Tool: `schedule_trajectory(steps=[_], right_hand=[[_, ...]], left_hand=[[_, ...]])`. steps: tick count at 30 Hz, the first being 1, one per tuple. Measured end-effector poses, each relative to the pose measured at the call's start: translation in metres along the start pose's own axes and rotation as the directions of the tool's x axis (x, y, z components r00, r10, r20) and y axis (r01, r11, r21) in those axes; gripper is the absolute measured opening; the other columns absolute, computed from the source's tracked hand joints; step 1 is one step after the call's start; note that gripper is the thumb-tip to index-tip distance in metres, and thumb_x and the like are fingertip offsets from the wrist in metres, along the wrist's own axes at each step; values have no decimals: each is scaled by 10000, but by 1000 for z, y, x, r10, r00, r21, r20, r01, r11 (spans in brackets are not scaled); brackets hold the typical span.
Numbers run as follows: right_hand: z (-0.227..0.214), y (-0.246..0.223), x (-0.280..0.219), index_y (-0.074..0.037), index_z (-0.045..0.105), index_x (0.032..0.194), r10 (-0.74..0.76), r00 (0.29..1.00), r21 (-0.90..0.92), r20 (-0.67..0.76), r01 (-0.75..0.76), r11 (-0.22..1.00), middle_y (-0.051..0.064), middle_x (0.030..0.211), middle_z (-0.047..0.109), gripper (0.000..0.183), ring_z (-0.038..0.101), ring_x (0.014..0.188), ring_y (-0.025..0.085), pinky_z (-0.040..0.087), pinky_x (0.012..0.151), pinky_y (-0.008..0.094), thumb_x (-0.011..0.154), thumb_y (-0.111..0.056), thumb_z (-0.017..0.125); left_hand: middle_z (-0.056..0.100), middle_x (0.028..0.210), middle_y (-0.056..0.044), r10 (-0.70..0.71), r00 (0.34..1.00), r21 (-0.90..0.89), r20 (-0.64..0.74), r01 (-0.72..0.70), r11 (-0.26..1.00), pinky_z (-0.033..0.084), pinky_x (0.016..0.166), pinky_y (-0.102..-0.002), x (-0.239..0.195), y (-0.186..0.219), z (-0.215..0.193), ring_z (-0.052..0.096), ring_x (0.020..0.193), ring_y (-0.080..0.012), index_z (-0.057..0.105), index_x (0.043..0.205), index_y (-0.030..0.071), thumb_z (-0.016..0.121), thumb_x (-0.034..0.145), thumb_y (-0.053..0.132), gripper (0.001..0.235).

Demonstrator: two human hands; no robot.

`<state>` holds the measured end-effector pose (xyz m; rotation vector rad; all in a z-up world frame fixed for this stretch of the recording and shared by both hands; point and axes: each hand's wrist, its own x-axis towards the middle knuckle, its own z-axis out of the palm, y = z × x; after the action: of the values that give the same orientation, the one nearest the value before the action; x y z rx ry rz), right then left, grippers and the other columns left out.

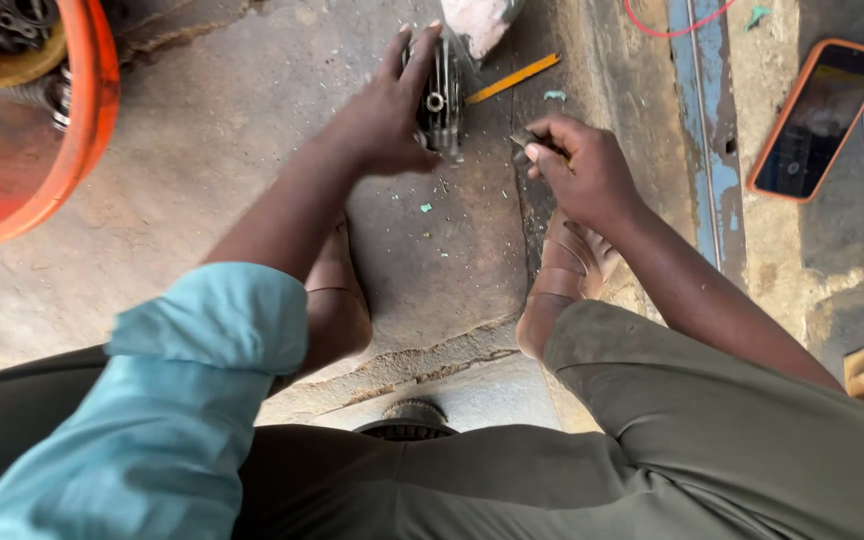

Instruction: Scraping gasket residue from a motorcycle engine cylinder head using a utility knife.

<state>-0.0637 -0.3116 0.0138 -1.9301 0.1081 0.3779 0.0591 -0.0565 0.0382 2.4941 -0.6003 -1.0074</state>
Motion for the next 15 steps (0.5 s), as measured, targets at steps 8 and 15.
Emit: schedule_trajectory(steps=[8,15], right_hand=[[7,-22,-2,-85,672,1280,-265,964,-339,4,251,907,137,1020,756,270,750,898,239,576,780,347,1014,-71,714],[20,-28,25,-111,634,1228,-204,978,-382,-50,170,908,121,1002,768,273,778,923,251,573,762,365,977,-71,733]], left_hand=[[195,1702,-157,206,979,468,-4,-180,865,375,1158,-548,21,-8,14,304,1511,-392,91,1666,253,843,798,123,1155],[122,1610,-299,-9,998,367,-58,30,930,289,1184,-508,-16,13,14,268,1456,-481,-20,1598,140,969,630,305,1394]])
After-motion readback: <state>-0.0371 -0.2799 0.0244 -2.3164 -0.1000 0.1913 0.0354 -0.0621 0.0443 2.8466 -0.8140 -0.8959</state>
